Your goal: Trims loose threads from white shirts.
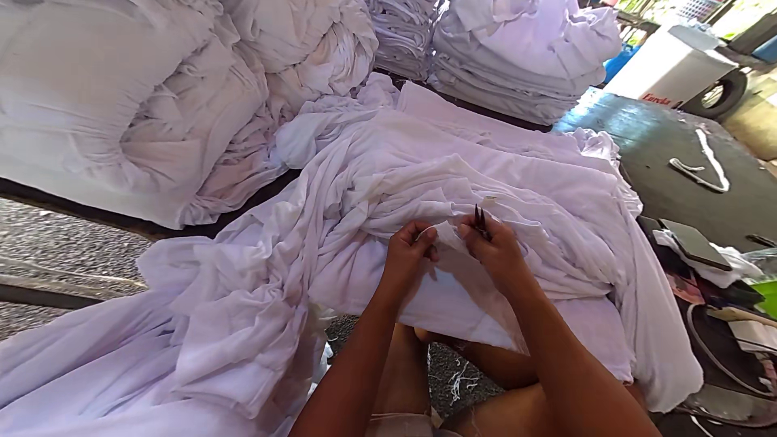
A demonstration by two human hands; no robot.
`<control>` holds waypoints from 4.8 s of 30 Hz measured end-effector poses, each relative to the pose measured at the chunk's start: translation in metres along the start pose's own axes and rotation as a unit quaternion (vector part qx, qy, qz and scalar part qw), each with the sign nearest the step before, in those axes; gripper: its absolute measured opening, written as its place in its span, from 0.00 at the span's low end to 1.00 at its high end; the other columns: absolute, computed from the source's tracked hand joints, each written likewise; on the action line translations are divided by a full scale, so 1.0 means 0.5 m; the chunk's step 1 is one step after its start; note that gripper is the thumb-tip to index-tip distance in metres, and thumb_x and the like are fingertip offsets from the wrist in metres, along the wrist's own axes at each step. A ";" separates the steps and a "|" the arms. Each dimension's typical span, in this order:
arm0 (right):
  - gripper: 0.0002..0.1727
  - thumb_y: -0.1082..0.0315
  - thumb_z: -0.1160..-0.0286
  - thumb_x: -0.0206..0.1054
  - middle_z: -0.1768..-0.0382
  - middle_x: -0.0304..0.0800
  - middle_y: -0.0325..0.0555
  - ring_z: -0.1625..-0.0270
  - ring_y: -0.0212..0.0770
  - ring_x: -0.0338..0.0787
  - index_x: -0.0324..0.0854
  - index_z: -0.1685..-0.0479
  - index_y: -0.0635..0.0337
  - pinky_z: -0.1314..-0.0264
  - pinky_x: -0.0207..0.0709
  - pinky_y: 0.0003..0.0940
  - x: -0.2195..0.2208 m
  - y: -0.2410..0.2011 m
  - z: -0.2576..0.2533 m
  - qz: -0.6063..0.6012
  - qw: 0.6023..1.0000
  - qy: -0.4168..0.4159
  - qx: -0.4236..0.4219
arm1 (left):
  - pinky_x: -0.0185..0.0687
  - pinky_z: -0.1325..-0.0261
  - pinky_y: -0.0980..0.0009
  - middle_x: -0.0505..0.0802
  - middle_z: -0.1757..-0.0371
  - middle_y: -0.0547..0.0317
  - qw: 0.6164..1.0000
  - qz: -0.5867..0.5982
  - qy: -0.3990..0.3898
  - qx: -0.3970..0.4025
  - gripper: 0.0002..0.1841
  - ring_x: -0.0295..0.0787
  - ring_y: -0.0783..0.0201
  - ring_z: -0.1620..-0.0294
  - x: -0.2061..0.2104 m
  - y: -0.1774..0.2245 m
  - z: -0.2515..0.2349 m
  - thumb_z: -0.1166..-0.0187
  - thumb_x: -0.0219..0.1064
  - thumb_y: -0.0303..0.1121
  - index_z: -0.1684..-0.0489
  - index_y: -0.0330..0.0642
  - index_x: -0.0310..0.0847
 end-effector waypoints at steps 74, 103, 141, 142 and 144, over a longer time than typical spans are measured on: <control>0.09 0.70 0.22 0.67 0.59 0.87 0.51 0.65 0.33 0.84 0.88 0.55 0.68 0.62 0.80 0.24 -0.016 -0.006 0.028 0.228 0.961 0.034 -0.151 | 0.74 0.75 0.84 0.84 0.77 0.67 0.998 -0.056 0.023 0.001 0.03 0.75 0.79 0.83 0.002 -0.010 0.011 0.18 0.63 0.22 0.62 0.35 0.80; 0.18 0.60 0.17 0.64 0.57 0.90 0.59 0.60 0.54 0.92 0.87 0.46 0.68 0.58 0.86 0.46 -0.008 0.033 0.046 0.374 0.915 0.008 -0.153 | 0.73 0.75 0.84 0.84 0.77 0.65 0.997 -0.068 0.025 -0.011 0.03 0.75 0.79 0.83 0.005 -0.007 0.011 0.17 0.63 0.22 0.62 0.33 0.80; 0.19 0.59 0.21 0.69 0.56 0.88 0.56 0.64 0.41 0.85 0.87 0.45 0.67 0.60 0.81 0.33 -0.006 0.038 0.039 0.271 0.954 -0.031 -0.123 | 0.74 0.75 0.84 0.84 0.76 0.66 0.999 -0.045 0.023 -0.005 0.03 0.75 0.79 0.82 0.002 -0.013 0.012 0.18 0.63 0.21 0.62 0.35 0.80; 0.19 0.59 0.21 0.69 0.57 0.88 0.56 0.65 0.41 0.85 0.87 0.46 0.68 0.60 0.81 0.33 -0.007 0.040 0.039 0.270 0.954 -0.032 -0.128 | 0.74 0.75 0.84 0.84 0.76 0.66 0.999 -0.044 0.024 -0.004 0.03 0.75 0.79 0.82 0.001 -0.014 0.011 0.18 0.63 0.21 0.62 0.35 0.80; 0.18 0.59 0.20 0.68 0.58 0.89 0.55 0.65 0.40 0.86 0.88 0.47 0.67 0.59 0.81 0.32 -0.007 0.044 0.039 0.264 0.955 -0.034 -0.134 | 0.74 0.75 0.84 0.84 0.77 0.66 0.999 -0.043 0.024 -0.007 0.03 0.75 0.79 0.83 0.001 -0.016 0.010 0.17 0.63 0.22 0.62 0.35 0.81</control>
Point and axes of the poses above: each hand's wrist, its own z-axis away from the middle knuckle, its own x-axis out of the palm, y = z × x, the point moved 2 cm from there along -z, towards the middle knuckle
